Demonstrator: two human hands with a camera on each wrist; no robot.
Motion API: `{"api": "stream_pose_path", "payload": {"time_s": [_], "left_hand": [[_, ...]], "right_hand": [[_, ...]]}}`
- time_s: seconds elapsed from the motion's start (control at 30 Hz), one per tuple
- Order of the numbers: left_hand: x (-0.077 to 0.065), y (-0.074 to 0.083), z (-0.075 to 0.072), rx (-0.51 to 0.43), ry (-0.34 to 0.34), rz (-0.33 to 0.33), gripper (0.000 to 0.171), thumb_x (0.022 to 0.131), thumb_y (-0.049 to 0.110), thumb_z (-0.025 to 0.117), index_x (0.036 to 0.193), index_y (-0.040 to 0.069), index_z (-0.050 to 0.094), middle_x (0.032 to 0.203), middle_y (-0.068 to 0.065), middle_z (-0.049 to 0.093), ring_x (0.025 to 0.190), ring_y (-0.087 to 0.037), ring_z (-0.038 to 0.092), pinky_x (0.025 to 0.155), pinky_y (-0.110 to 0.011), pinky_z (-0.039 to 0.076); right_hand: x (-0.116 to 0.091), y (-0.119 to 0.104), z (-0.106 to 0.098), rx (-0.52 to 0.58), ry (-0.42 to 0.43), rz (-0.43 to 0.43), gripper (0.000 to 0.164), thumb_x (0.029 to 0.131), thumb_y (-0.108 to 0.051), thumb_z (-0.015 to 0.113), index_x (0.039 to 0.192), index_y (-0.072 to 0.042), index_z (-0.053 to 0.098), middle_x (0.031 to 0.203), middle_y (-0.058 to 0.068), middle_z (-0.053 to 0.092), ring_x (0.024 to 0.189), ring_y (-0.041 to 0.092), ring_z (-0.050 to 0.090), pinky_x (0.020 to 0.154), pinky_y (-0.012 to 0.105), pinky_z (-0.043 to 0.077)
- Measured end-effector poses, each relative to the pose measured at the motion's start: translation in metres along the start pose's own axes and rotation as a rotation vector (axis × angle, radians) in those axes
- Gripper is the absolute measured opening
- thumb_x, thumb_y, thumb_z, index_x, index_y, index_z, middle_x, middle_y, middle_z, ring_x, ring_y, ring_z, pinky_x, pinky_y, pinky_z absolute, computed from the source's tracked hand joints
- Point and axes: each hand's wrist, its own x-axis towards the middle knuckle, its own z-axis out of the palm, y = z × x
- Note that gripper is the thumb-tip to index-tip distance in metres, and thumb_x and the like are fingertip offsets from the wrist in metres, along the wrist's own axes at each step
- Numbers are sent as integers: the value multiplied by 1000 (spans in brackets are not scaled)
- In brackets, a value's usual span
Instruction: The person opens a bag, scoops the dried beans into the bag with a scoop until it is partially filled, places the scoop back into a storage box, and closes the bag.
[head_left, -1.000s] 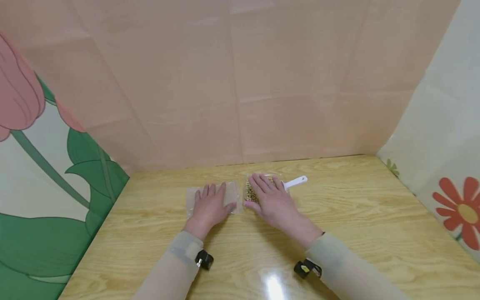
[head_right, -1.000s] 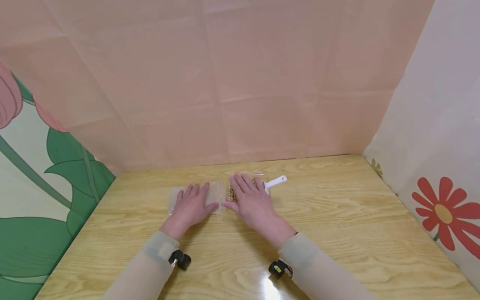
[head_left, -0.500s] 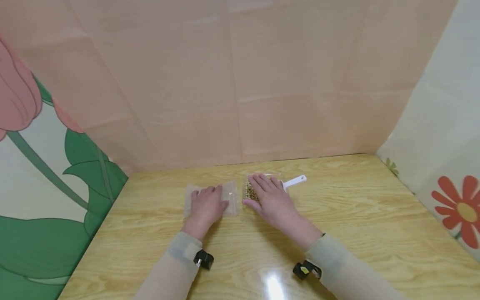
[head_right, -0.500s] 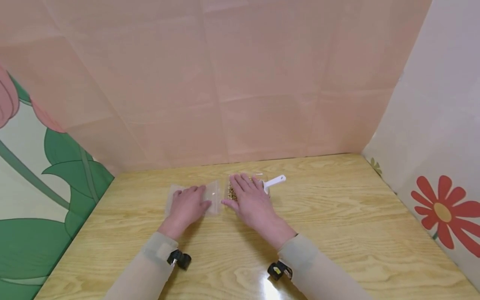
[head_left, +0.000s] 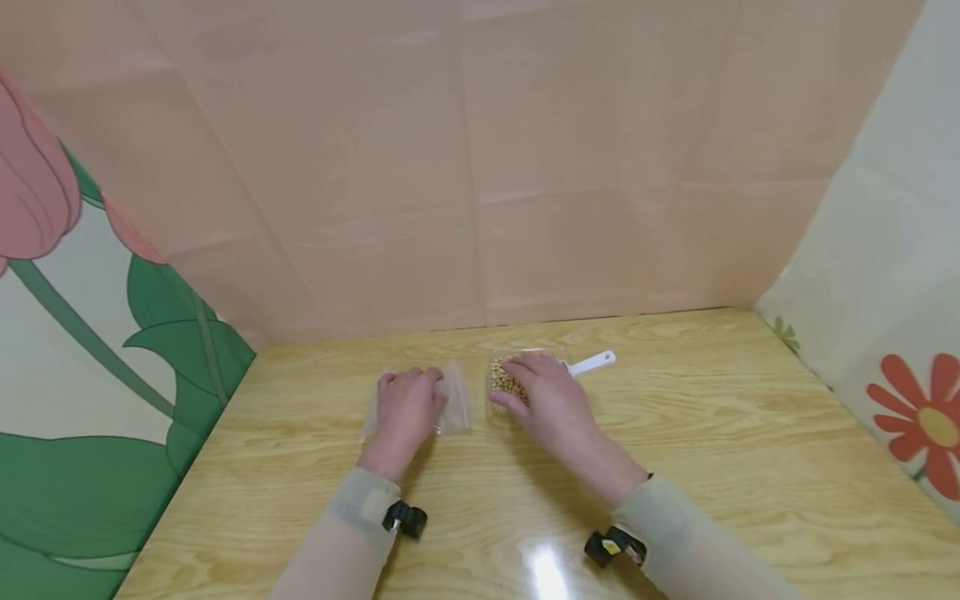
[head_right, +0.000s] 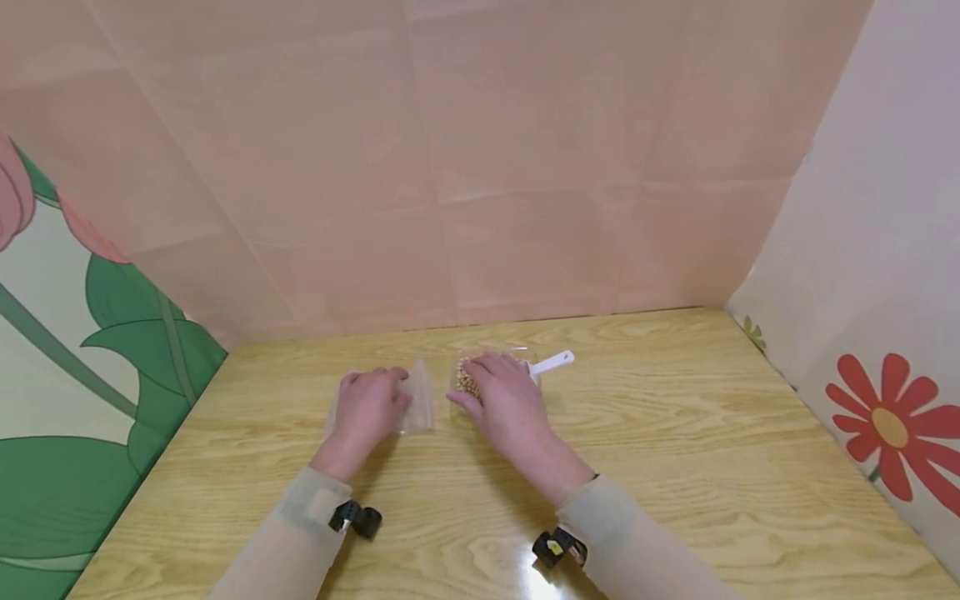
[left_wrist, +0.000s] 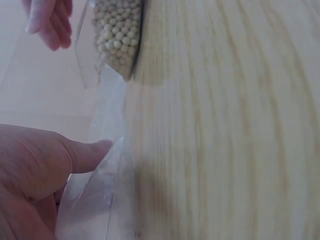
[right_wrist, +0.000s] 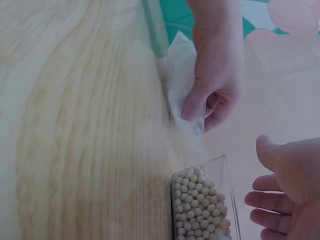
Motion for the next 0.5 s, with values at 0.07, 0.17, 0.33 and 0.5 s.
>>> {"api": "stream_pose_path", "payload": {"time_s": [0.07, 0.17, 0.33, 0.5], "left_hand": [[-1, 0, -2, -14, 6, -14, 32, 100, 25, 84, 130, 13, 78, 118, -9, 79, 109, -29, 74, 114, -61, 40], [-3, 1, -4, -48, 30, -29, 33, 100, 24, 84, 131, 13, 78, 119, -9, 79, 109, -30, 73, 114, -60, 40], [-6, 3, -10, -101, 95, -14, 32, 100, 22, 84, 130, 13, 78, 120, -9, 79, 110, -31, 74, 114, -57, 40], [-8, 7, -18, -118, 150, 33, 33, 100, 24, 85, 130, 13, 77, 120, -7, 80, 109, -30, 75, 114, -56, 41]], "right_hand": [[0, -2, 0, 28, 8, 20, 54, 101, -40, 81, 139, -2, 74, 137, 18, 73, 133, 41, 64, 117, 57, 45], [0, -5, -1, 75, 23, 35, 48, 101, -36, 82, 135, -3, 76, 133, 18, 75, 128, 39, 67, 113, 57, 48], [2, -8, -3, 129, 20, 55, 39, 102, -35, 80, 130, -7, 80, 130, 14, 76, 125, 37, 68, 108, 58, 51], [8, -10, -3, 162, 19, 74, 33, 103, -34, 80, 126, -10, 82, 127, 10, 78, 120, 34, 69, 104, 59, 52]]}}
